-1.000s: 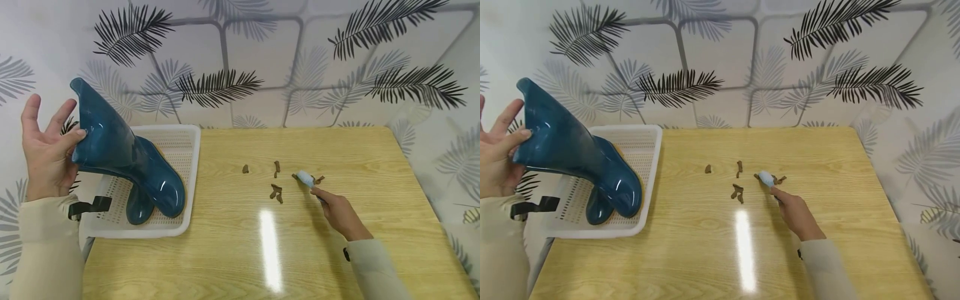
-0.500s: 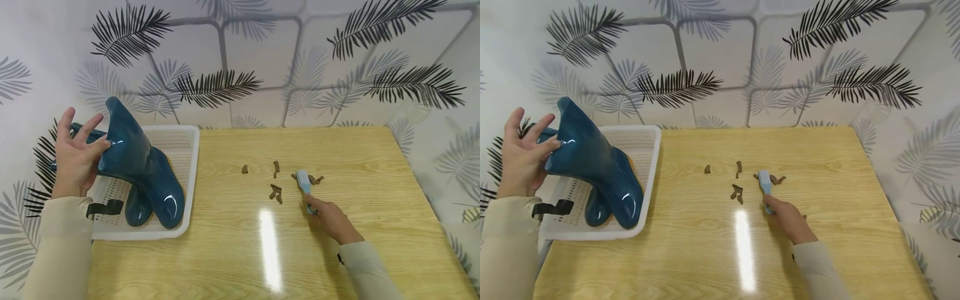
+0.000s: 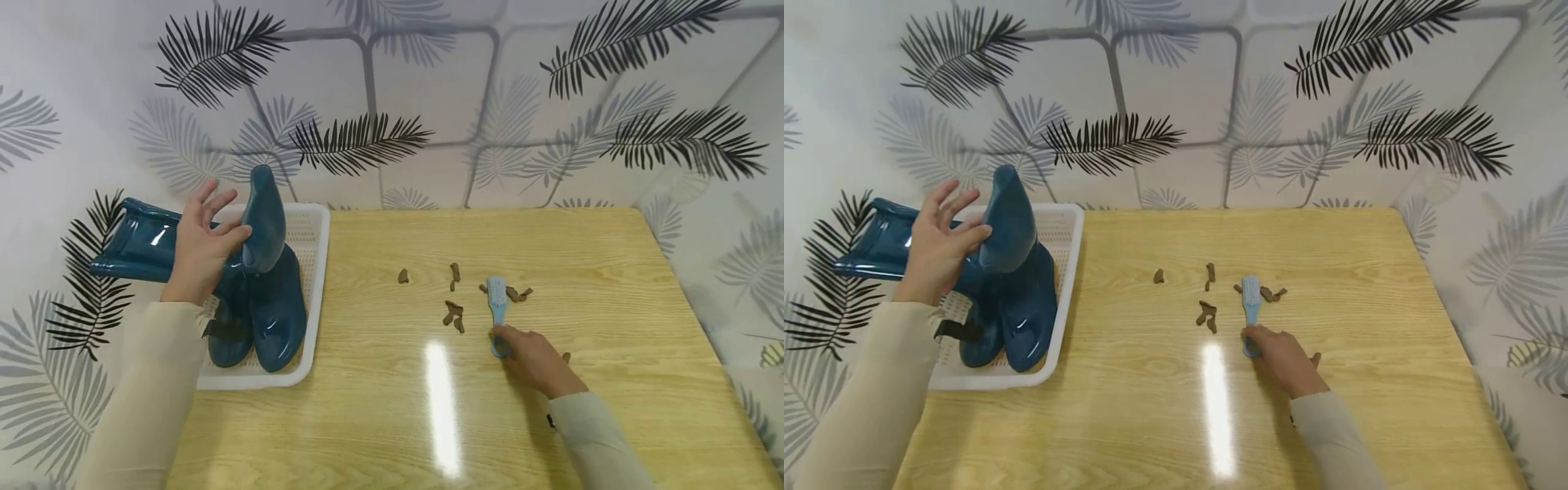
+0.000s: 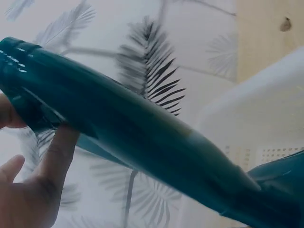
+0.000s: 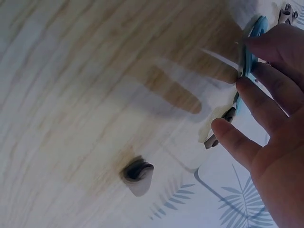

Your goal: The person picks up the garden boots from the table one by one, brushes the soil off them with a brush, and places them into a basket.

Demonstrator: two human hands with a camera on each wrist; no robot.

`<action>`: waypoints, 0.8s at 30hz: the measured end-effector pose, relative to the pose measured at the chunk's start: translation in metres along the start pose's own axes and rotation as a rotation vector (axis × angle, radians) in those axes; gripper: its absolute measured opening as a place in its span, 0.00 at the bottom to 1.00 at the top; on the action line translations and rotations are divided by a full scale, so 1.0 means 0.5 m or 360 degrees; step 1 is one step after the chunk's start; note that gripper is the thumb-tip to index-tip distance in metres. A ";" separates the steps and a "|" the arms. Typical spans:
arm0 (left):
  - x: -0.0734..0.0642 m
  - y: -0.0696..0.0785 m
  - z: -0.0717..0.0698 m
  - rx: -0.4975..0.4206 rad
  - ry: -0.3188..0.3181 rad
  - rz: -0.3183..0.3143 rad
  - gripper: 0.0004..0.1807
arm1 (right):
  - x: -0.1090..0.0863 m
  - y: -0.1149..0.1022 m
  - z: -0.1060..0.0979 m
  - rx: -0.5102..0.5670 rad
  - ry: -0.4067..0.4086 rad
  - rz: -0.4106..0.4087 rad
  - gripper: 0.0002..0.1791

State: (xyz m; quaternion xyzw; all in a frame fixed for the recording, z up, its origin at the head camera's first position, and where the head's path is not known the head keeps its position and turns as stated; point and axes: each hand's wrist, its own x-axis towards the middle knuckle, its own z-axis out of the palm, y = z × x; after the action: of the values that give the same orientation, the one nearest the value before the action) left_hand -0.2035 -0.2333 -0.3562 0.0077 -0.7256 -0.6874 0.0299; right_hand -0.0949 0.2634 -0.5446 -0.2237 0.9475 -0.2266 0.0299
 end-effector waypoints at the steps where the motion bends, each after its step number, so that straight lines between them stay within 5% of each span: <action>1: 0.002 0.000 0.010 0.0042 -0.0038 -0.0003 0.45 | 0.001 -0.001 0.001 0.0001 0.0001 -0.0018 0.31; 7: 0.001 0.000 0.054 0.0255 -0.0327 0.0002 0.42 | 0.009 -0.001 0.000 -0.0066 0.0022 -0.0051 0.28; 13: -0.009 -0.005 0.065 0.0898 -0.0779 0.0039 0.41 | 0.020 0.010 -0.029 -0.0131 0.0041 -0.0006 0.24; 16: -0.013 -0.008 0.078 0.1213 -0.0982 0.0105 0.45 | 0.028 0.016 -0.063 -0.0164 -0.0019 0.0144 0.27; 24: -0.020 0.004 0.125 0.1858 -0.1025 0.0212 0.64 | 0.079 0.011 -0.183 -0.0337 -0.0235 0.0435 0.44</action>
State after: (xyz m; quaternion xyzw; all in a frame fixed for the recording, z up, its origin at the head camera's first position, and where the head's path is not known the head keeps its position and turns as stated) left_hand -0.1970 -0.1706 -0.3577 -0.2278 -0.9500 -0.1468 -0.1549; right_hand -0.1470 0.2887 -0.4635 -0.1109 0.9828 -0.1023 0.1060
